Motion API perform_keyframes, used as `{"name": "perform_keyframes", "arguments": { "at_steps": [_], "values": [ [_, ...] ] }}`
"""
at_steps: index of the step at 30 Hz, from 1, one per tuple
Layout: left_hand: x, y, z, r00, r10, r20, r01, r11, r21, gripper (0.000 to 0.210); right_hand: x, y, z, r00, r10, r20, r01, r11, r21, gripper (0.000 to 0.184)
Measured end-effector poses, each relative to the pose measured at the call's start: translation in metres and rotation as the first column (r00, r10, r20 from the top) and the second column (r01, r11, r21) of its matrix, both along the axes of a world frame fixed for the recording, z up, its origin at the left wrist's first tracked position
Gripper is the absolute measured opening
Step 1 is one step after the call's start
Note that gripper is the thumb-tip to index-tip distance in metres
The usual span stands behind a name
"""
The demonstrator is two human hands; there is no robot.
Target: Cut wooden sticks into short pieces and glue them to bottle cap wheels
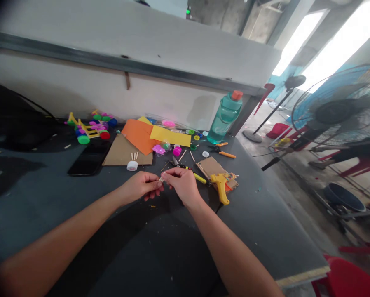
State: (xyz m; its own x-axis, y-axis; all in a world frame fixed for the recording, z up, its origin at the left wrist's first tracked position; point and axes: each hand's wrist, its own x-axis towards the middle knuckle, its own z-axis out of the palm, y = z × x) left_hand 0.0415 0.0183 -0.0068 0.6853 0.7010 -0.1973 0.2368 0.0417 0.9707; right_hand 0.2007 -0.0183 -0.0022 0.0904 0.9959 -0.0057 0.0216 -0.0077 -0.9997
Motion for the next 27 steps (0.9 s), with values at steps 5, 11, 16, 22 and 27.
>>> {"name": "perform_keyframes", "arguments": {
  "at_steps": [5, 11, 16, 22, 27],
  "values": [
    [0.01, -0.006, -0.004, 0.985, 0.093, 0.145, -0.103, 0.993, 0.062, 0.032, -0.007, 0.001, -0.005, 0.991, -0.079, -0.11, 0.082, 0.996, 0.022, 0.015],
    [0.013, -0.013, -0.012, 0.953, 0.295, 0.065, -0.301, 0.905, 0.3, 0.038, -0.02, 0.001, -0.013, 0.959, -0.157, -0.235, 0.163, 0.987, 0.007, 0.015],
    [0.008, -0.01, -0.01, 0.962, 0.274, -0.01, -0.245, 0.876, 0.416, 0.038, -0.02, -0.002, -0.012, 0.964, -0.104, -0.246, 0.101, 0.995, -0.025, 0.013],
    [0.006, -0.01, -0.005, 0.97, 0.242, -0.019, -0.207, 0.863, 0.462, 0.038, -0.019, -0.003, -0.016, 0.946, -0.132, -0.295, 0.13, 0.991, -0.029, 0.009],
    [0.006, -0.011, -0.005, 0.978, 0.207, -0.01, -0.177, 0.856, 0.487, 0.037, -0.02, -0.003, -0.016, 0.916, -0.186, -0.355, 0.187, 0.982, -0.031, 0.011]
  ]
}}
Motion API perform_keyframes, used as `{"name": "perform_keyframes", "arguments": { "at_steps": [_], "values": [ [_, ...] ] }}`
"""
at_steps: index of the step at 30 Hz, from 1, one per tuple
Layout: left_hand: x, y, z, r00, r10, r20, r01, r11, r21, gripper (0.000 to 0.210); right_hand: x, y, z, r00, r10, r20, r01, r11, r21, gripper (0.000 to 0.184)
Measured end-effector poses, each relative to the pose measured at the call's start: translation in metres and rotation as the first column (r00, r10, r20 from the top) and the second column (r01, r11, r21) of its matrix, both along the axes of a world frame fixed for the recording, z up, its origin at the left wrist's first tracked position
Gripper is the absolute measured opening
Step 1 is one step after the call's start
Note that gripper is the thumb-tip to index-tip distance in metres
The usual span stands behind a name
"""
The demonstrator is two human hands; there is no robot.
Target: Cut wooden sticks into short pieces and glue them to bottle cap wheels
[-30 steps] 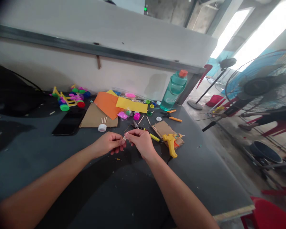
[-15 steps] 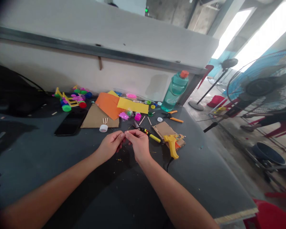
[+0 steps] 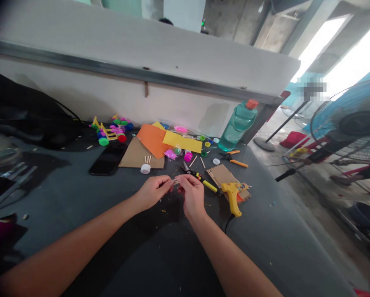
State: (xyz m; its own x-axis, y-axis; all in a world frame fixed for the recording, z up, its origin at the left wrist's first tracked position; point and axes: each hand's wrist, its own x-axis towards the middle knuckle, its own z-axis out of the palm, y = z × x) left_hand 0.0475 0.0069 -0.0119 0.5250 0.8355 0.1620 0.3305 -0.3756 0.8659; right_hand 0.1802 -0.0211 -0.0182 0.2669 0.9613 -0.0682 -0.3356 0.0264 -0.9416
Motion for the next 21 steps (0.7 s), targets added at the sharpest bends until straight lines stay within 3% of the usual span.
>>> {"name": "perform_keyframes", "arguments": {
  "at_steps": [4, 7, 10, 13, 17, 21],
  "values": [
    [-0.008, 0.007, 0.01, 0.999, 0.018, -0.031, -0.016, 0.998, 0.059, 0.037, 0.009, 0.003, 0.002, 0.993, -0.112, -0.045, 0.112, 0.994, -0.002, 0.017],
    [-0.027, 0.02, 0.024, 0.99, 0.1, -0.096, -0.081, 0.98, 0.183, 0.034, 0.018, 0.007, 0.001, 0.981, -0.175, -0.089, 0.178, 0.984, 0.025, 0.016],
    [-0.049, 0.035, 0.029, 0.934, 0.181, -0.309, -0.056, 0.927, 0.372, 0.03, 0.023, 0.01, -0.001, 0.979, -0.187, -0.086, 0.191, 0.981, 0.033, 0.015],
    [-0.059, 0.042, 0.018, 0.841, 0.274, -0.466, 0.034, 0.834, 0.551, 0.029, 0.022, 0.009, -0.001, 0.983, -0.167, -0.081, 0.17, 0.985, 0.027, 0.016],
    [-0.054, 0.043, -0.005, 0.813, 0.295, -0.502, 0.149, 0.728, 0.669, 0.024, 0.019, 0.006, 0.0, 0.987, -0.144, -0.069, 0.146, 0.989, 0.03, 0.016],
    [-0.05, 0.042, -0.011, 0.803, 0.326, -0.498, 0.139, 0.711, 0.69, 0.017, 0.019, 0.006, -0.001, 0.994, -0.109, -0.024, 0.11, 0.993, 0.043, 0.016]
  ]
}}
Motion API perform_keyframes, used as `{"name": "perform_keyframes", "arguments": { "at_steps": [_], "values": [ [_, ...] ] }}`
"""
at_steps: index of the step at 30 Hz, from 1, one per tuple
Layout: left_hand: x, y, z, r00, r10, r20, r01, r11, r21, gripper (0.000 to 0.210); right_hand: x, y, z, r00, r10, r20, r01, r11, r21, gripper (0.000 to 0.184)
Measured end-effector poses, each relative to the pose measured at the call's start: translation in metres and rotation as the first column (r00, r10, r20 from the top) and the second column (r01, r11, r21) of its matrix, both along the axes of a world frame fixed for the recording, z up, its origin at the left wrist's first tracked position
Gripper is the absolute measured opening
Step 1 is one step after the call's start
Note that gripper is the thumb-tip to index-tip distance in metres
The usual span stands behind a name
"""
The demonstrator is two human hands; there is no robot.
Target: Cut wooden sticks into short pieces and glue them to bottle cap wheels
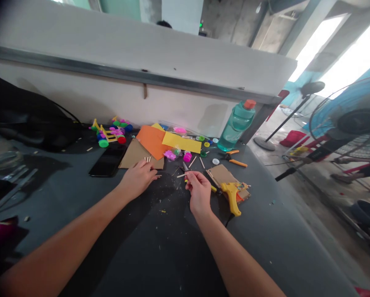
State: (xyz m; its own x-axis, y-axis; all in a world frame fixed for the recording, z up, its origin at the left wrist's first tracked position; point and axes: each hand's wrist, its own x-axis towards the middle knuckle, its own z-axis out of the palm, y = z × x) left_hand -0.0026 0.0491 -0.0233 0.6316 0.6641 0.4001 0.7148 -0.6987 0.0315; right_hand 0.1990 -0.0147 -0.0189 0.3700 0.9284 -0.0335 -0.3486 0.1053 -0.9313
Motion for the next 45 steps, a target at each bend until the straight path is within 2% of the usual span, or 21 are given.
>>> {"name": "perform_keyframes", "arguments": {
  "at_steps": [3, 5, 6, 9, 11, 13, 15, 17, 18, 19, 21, 24, 28, 32, 36, 40, 45],
  "values": [
    [0.007, -0.007, 0.003, 0.989, 0.02, 0.149, -0.011, 0.998, -0.064, 0.019, 0.0, 0.0, -0.002, 0.987, 0.02, 0.16, -0.022, 1.0, 0.011, 0.017],
    [0.018, -0.019, 0.005, 0.944, 0.032, 0.33, 0.028, 0.984, -0.178, 0.024, -0.002, -0.001, -0.003, 0.946, 0.052, 0.319, -0.056, 0.998, 0.006, 0.018],
    [0.025, -0.026, 0.005, 0.897, 0.075, 0.435, 0.052, 0.961, -0.272, 0.027, -0.003, -0.001, -0.002, 0.915, 0.069, 0.396, -0.074, 0.997, -0.002, 0.018],
    [0.045, -0.045, 0.003, 0.781, 0.127, 0.611, 0.276, 0.808, -0.521, 0.03, -0.005, -0.003, 0.006, 0.813, 0.098, 0.574, -0.112, 0.994, -0.011, 0.017],
    [0.051, -0.051, 0.0, 0.745, 0.204, 0.634, 0.31, 0.736, -0.602, 0.028, -0.002, -0.003, 0.016, 0.716, 0.138, 0.685, -0.16, 0.987, -0.032, 0.019],
    [0.05, -0.051, -0.003, 0.696, 0.294, 0.655, 0.316, 0.694, -0.647, 0.03, 0.007, -0.003, 0.025, 0.531, 0.186, 0.827, -0.192, 0.977, -0.097, 0.023],
    [0.046, -0.046, -0.004, 0.624, 0.375, 0.686, 0.322, 0.676, -0.663, 0.029, 0.019, -0.004, 0.031, 0.242, 0.195, 0.95, -0.111, 0.979, -0.173, 0.039],
    [0.041, -0.043, -0.005, 0.571, 0.415, 0.708, 0.339, 0.666, -0.664, 0.03, 0.031, -0.007, 0.03, -0.048, 0.248, 0.968, 0.041, 0.968, -0.246, 0.062],
    [0.04, -0.042, -0.005, 0.556, 0.421, 0.717, 0.352, 0.662, -0.662, 0.029, 0.035, -0.01, 0.027, -0.145, 0.3, 0.943, 0.103, 0.952, -0.287, 0.071],
    [0.04, -0.042, -0.006, 0.549, 0.418, 0.723, 0.367, 0.657, -0.659, 0.028, 0.039, -0.012, 0.023, -0.209, 0.348, 0.914, 0.143, 0.935, -0.323, 0.076],
    [0.041, -0.044, -0.007, 0.549, 0.403, 0.733, 0.397, 0.646, -0.652, 0.024, 0.041, -0.017, 0.014, -0.27, 0.391, 0.88, 0.18, 0.918, -0.353, 0.078],
    [0.044, -0.048, -0.009, 0.58, 0.371, 0.725, 0.422, 0.624, -0.657, 0.019, 0.039, -0.017, 0.002, -0.255, 0.373, 0.892, 0.208, 0.922, -0.327, 0.074],
    [0.044, -0.047, -0.009, 0.607, 0.358, 0.71, 0.395, 0.639, -0.66, 0.023, 0.039, -0.015, -0.002, -0.107, 0.343, 0.933, 0.208, 0.926, -0.316, 0.069],
    [0.042, -0.039, -0.008, 0.568, 0.366, 0.737, 0.381, 0.677, -0.63, 0.021, 0.042, -0.024, 0.006, 0.072, 0.246, 0.967, 0.088, 0.964, -0.252, 0.057],
    [0.04, -0.035, -0.007, 0.524, 0.369, 0.767, 0.383, 0.702, -0.6, 0.019, 0.034, -0.04, 0.017, 0.182, 0.328, 0.927, -0.069, 0.945, -0.321, 0.046],
    [0.039, -0.035, -0.006, 0.525, 0.358, 0.772, 0.352, 0.735, -0.58, 0.018, 0.021, -0.047, 0.021, 0.192, 0.393, 0.899, -0.137, 0.918, -0.372, 0.037],
    [0.035, -0.034, -0.002, 0.575, 0.316, 0.755, 0.311, 0.769, -0.559, 0.013, 0.014, -0.049, 0.018, 0.123, 0.391, 0.912, -0.139, 0.917, -0.374, 0.035]
  ]
}}
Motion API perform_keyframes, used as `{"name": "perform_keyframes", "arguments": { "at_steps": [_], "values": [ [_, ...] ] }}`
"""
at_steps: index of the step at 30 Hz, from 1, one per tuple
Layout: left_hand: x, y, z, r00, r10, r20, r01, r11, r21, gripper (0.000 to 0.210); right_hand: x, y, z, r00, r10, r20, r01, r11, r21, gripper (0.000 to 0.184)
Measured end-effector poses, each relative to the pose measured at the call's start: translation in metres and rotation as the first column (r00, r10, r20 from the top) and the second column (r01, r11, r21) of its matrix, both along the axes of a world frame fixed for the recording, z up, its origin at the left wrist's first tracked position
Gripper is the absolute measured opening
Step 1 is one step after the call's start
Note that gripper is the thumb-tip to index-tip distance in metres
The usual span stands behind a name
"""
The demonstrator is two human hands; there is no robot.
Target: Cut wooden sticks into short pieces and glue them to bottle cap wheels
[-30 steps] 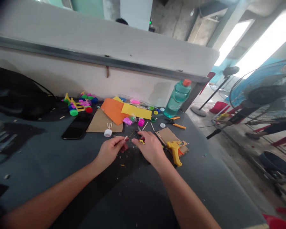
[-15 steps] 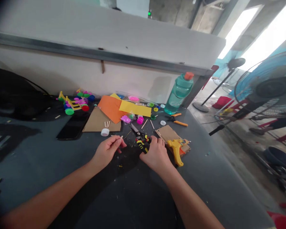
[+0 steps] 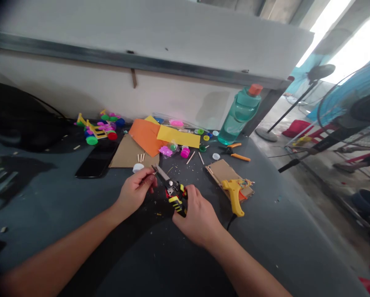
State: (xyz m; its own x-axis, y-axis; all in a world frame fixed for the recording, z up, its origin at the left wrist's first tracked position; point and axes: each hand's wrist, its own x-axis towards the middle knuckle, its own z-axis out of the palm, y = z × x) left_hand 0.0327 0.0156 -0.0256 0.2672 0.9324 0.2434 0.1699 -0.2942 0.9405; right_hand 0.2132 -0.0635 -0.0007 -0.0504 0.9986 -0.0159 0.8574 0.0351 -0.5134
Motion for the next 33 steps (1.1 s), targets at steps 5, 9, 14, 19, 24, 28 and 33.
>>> {"name": "perform_keyframes", "arguments": {
  "at_steps": [5, 9, 14, 19, 24, 28, 33],
  "values": [
    [-0.0006, 0.0002, 0.0043, 0.999, -0.008, -0.036, 0.009, 1.0, 0.019, 0.017, 0.0015, -0.0012, -0.0019, 0.998, 0.018, 0.056, -0.018, 1.0, 0.0, 0.036],
    [-0.0012, 0.0009, 0.0035, 0.999, 0.007, -0.046, -0.006, 1.0, 0.018, 0.018, 0.0017, -0.0013, -0.0032, 0.995, 0.013, 0.096, -0.016, 1.0, 0.024, 0.037],
    [-0.0024, 0.0013, 0.0023, 0.997, 0.001, -0.081, 0.003, 0.999, 0.049, 0.021, 0.0009, -0.0017, -0.003, 0.994, 0.009, 0.106, -0.014, 0.999, 0.043, 0.037],
    [-0.0025, 0.0014, 0.0035, 0.996, -0.007, -0.086, 0.012, 0.998, 0.065, 0.022, 0.0, -0.0022, -0.0029, 0.994, 0.012, 0.106, -0.017, 0.999, 0.05, 0.038],
    [-0.0034, 0.0029, -0.0009, 0.996, -0.023, -0.091, 0.028, 0.998, 0.054, 0.022, -0.0013, -0.0022, -0.0033, 0.993, 0.011, 0.118, -0.017, 0.999, 0.051, 0.043],
    [-0.0043, 0.0033, -0.0042, 0.994, -0.033, -0.107, 0.037, 0.999, 0.033, 0.023, -0.0022, -0.0025, -0.0031, 0.993, 0.014, 0.121, -0.021, 0.998, 0.057, 0.043],
    [-0.0036, 0.003, -0.0044, 0.996, -0.053, -0.072, 0.055, 0.998, 0.02, 0.023, -0.0033, -0.0031, -0.0029, 0.995, 0.014, 0.095, -0.02, 0.998, 0.065, 0.043]
  ]
}}
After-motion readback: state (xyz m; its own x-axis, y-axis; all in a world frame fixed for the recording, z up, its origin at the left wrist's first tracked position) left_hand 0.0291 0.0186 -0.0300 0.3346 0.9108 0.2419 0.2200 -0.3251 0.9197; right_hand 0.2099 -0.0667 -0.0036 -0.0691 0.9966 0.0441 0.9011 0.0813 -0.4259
